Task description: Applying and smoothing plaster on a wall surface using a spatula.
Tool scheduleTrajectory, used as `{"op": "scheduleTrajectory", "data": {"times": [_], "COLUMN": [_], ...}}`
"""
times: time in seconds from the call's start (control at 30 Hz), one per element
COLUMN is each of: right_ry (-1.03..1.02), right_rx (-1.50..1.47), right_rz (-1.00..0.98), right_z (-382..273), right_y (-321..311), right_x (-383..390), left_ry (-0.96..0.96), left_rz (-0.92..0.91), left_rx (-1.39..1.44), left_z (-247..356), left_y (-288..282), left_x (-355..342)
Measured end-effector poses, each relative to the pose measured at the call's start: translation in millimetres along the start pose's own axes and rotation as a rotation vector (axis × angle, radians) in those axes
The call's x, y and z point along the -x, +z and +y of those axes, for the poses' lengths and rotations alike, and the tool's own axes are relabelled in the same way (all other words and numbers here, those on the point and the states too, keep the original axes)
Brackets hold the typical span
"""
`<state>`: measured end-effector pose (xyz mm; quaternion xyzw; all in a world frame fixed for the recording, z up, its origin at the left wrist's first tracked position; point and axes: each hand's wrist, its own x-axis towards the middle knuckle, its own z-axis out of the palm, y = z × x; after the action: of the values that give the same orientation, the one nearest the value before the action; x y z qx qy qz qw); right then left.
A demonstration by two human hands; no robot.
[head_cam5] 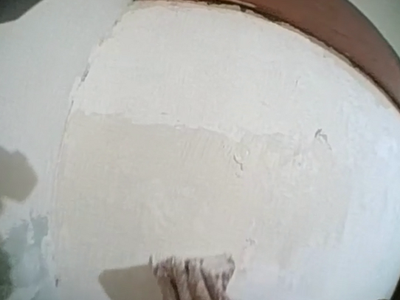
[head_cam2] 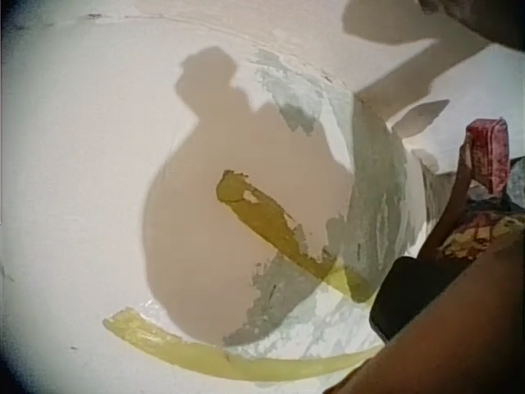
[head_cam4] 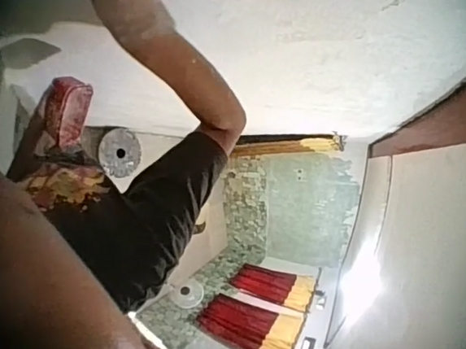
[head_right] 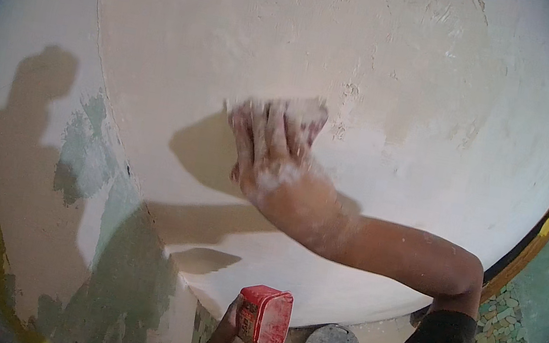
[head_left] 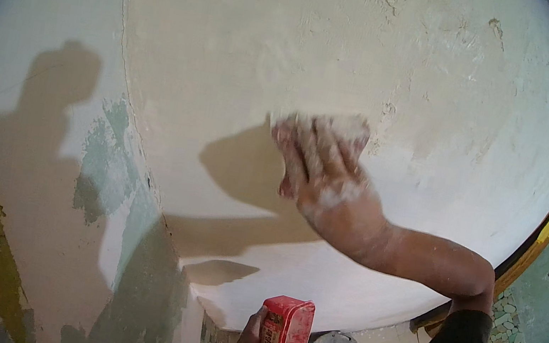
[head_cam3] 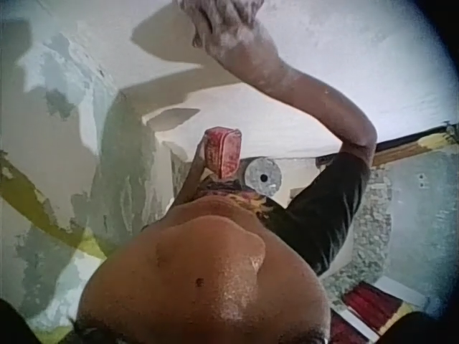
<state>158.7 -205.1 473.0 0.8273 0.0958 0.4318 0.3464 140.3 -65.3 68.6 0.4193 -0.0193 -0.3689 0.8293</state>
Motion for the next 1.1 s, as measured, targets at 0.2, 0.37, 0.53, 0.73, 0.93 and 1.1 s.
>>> {"op": "scheduleTrajectory", "data": {"times": [0.2,0.37,0.53,0.73,0.93,1.1], "right_ry": [0.144,0.274,0.164,0.073,-0.067,0.078], "right_rx": [-0.425,-0.068,-0.434,-0.194,-0.324,-0.350], "right_rz": [-0.281,0.292,0.042,0.028,-0.032,-0.448], "right_z": [57,200,193,102,40,65], "right_y": [-32,-72,-91,-27,-15,-35], "right_x": [-16,-73,-76,-39,13,-11], "left_ry": [0.022,0.010,-0.016,-0.064,-0.070,-0.017], "left_rz": [-0.014,-0.070,-0.121,-0.125,-0.170,-0.175], "left_rx": [-0.025,-0.057,-0.055,0.078,0.058,0.037], "left_z": [-21,-7,-4,-36,-41,-26], "left_y": [-33,-6,-1,-46,-45,-46], "left_x": [23,15,1,-25,-15,-12]}}
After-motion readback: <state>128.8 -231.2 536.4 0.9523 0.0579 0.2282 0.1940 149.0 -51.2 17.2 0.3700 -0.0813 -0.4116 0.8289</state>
